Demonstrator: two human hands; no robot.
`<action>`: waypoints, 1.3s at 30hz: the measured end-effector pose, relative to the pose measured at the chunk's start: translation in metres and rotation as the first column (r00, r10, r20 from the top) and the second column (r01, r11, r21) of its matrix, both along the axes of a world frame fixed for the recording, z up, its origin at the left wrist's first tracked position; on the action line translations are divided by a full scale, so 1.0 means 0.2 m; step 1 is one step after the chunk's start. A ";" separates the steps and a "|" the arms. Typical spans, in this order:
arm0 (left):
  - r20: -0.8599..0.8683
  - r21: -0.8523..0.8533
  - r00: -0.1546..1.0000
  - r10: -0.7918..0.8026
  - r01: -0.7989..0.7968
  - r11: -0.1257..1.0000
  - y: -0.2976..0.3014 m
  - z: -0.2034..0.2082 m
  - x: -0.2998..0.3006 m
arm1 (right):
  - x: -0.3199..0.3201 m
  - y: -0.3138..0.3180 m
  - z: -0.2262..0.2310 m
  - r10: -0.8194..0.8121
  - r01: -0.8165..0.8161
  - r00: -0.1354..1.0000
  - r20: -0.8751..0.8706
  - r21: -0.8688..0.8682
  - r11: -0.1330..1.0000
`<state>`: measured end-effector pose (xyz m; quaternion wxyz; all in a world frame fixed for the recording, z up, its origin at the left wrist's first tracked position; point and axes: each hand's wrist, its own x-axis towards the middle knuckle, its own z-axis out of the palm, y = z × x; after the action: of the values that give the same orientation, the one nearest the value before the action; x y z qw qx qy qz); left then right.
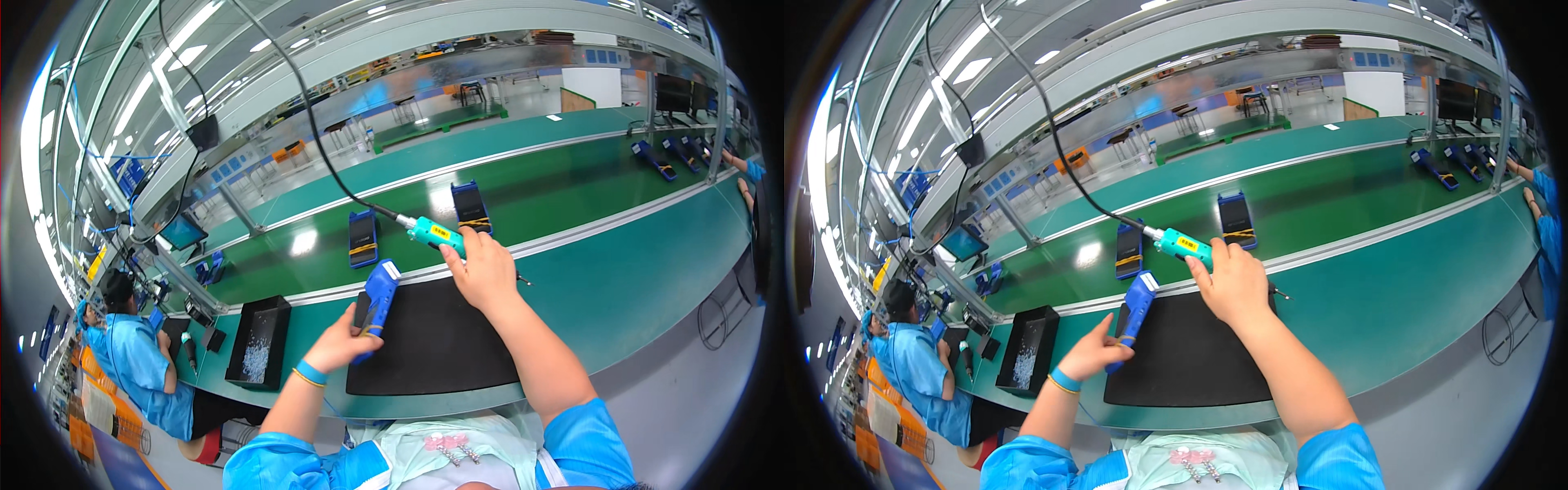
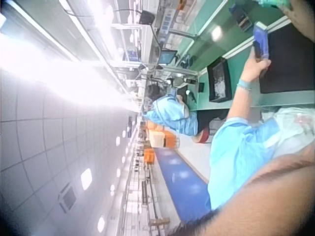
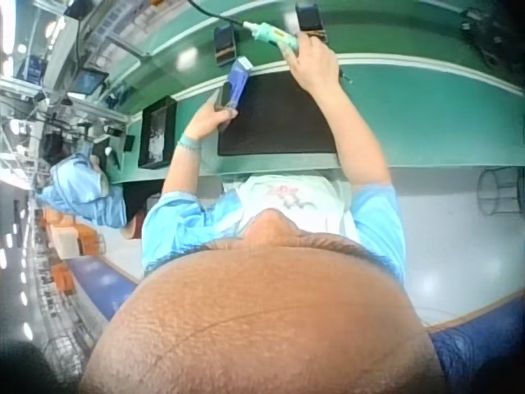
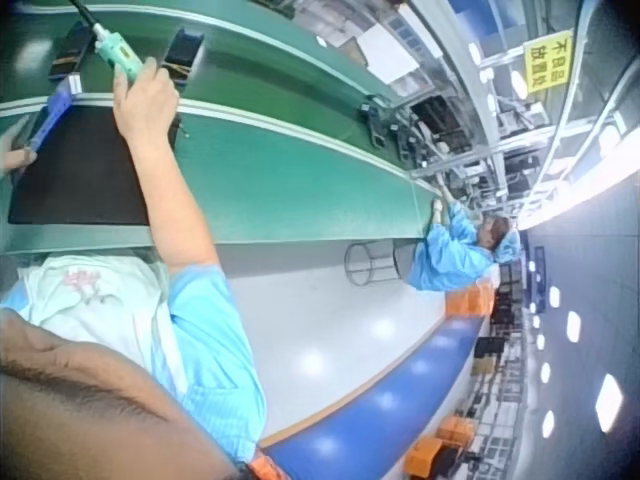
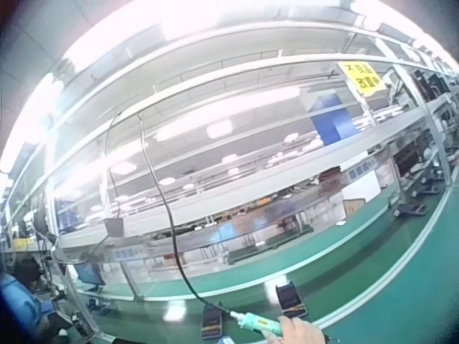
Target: The person screws components into a handheld electronic device with an electric screwdriver.
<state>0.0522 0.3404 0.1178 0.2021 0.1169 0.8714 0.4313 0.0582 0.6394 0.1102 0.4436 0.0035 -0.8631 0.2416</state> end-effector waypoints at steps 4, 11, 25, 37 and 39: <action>0.325 0.487 0.938 -0.117 -0.060 0.871 0.07 0.02 -0.20 | 0.01 -0.01 0.01 0.021 -0.020 0.997 -0.069 0.009 1.000; -0.343 0.131 0.936 -0.081 0.133 0.982 0.65 -0.35 -0.94 | 0.04 -0.01 0.01 0.006 -0.003 0.999 -0.047 0.066 0.998; -0.671 -0.294 0.733 0.109 -0.398 0.869 1.05 -0.37 -1.29 | 0.06 -0.03 0.01 0.019 -0.022 0.999 0.027 0.125 0.992; -0.477 -0.434 0.878 0.038 -0.272 0.859 1.55 -0.29 -1.02 | 0.06 -0.03 0.02 0.056 -0.051 0.997 -0.046 0.101 0.994; -0.520 -0.279 0.845 0.125 -0.306 0.910 1.44 -0.30 -1.13 | 0.08 -0.07 0.06 0.078 -0.074 0.996 -0.036 0.107 0.991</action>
<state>-0.1729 0.6288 0.0578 -0.0588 0.0842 0.9641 0.2449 0.0750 0.6263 0.1213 0.4504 0.0647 -0.8649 0.2121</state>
